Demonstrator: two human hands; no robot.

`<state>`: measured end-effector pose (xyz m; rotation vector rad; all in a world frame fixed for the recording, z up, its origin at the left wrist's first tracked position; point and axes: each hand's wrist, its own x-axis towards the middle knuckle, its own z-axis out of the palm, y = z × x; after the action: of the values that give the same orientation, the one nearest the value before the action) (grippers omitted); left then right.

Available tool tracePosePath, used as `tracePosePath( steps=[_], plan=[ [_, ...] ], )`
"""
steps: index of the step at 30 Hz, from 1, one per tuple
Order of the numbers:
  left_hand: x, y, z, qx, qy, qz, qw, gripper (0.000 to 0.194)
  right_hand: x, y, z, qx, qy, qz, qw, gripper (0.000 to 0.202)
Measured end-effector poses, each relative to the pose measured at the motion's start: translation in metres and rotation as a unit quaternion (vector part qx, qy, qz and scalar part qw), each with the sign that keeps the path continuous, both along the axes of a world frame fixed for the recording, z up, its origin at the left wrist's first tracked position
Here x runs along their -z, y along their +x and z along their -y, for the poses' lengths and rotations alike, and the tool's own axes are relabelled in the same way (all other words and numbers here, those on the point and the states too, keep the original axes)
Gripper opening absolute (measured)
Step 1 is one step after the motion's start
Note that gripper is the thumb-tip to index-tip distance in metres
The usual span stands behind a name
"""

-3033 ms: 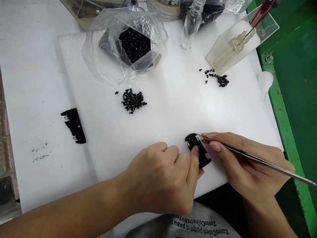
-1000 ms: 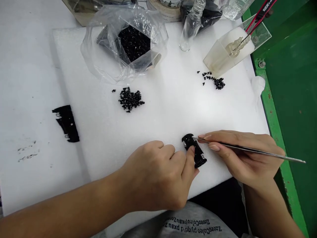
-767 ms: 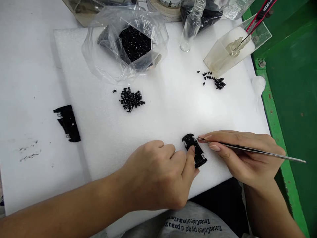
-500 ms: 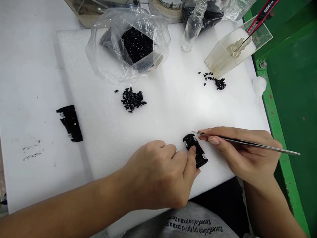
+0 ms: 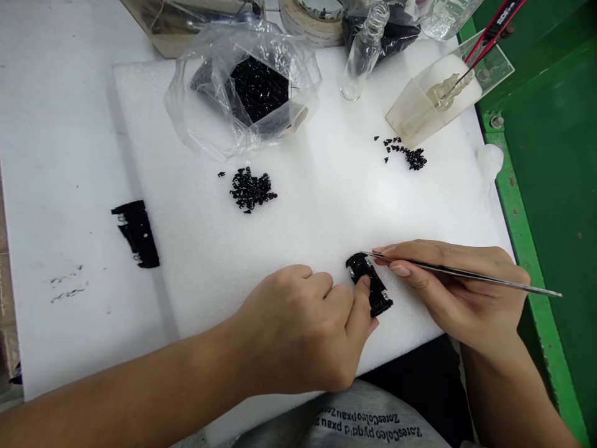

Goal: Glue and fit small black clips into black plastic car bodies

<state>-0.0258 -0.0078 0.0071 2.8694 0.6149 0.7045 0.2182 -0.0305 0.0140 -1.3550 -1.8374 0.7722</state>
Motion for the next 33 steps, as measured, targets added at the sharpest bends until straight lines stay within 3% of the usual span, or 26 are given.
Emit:
tracePosePath(
  steps=[5, 10, 14, 17, 20, 22, 28, 31, 33],
  plan=[
    [0.001, 0.000, 0.000, -0.003, 0.003, -0.003, 1.000, 0.030, -0.015, 0.001, -0.003, 0.038, -0.035, -0.013, 0.999, 0.021],
    [0.009, 0.000, 0.003, -0.021, 0.026, 0.007, 0.999, 0.029, -0.036, -0.038, -0.058, -0.003, 0.063, 0.054, 0.997, 0.010],
    [0.017, -0.002, 0.005, -0.023, 0.018, 0.019, 0.999, 0.031, -0.039, -0.060, -0.097, -0.062, 0.003, 0.156, 0.986, 0.006],
    [0.021, -0.003, 0.006, -0.029, 0.042, 0.029, 0.998, 0.031, -0.048, -0.038, -0.102, -0.057, 0.021, 0.128, 0.990, 0.031],
    [0.024, -0.003, 0.008, -0.032, 0.057, 0.036, 0.997, 0.031, -0.058, 0.000, -0.107, 0.114, 0.139, 0.047, 0.983, 0.025],
    [0.025, -0.002, 0.008, -0.032, 0.061, 0.038, 0.997, 0.032, -0.058, 0.020, -0.119, 0.166, 0.176, 0.084, 0.967, 0.026],
    [0.028, -0.001, 0.006, -0.035, 0.064, 0.040, 0.997, 0.034, -0.041, 0.031, -0.156, 0.168, 0.246, 0.118, 0.947, 0.023],
    [0.027, -0.001, 0.006, -0.033, 0.062, 0.041, 0.997, 0.033, -0.044, 0.032, -0.154, 0.149, 0.251, 0.125, 0.948, 0.025],
    [0.026, -0.002, 0.007, -0.032, 0.057, 0.041, 0.997, 0.032, -0.049, 0.033, -0.141, 0.171, 0.287, 0.096, 0.938, 0.027]
  ],
)
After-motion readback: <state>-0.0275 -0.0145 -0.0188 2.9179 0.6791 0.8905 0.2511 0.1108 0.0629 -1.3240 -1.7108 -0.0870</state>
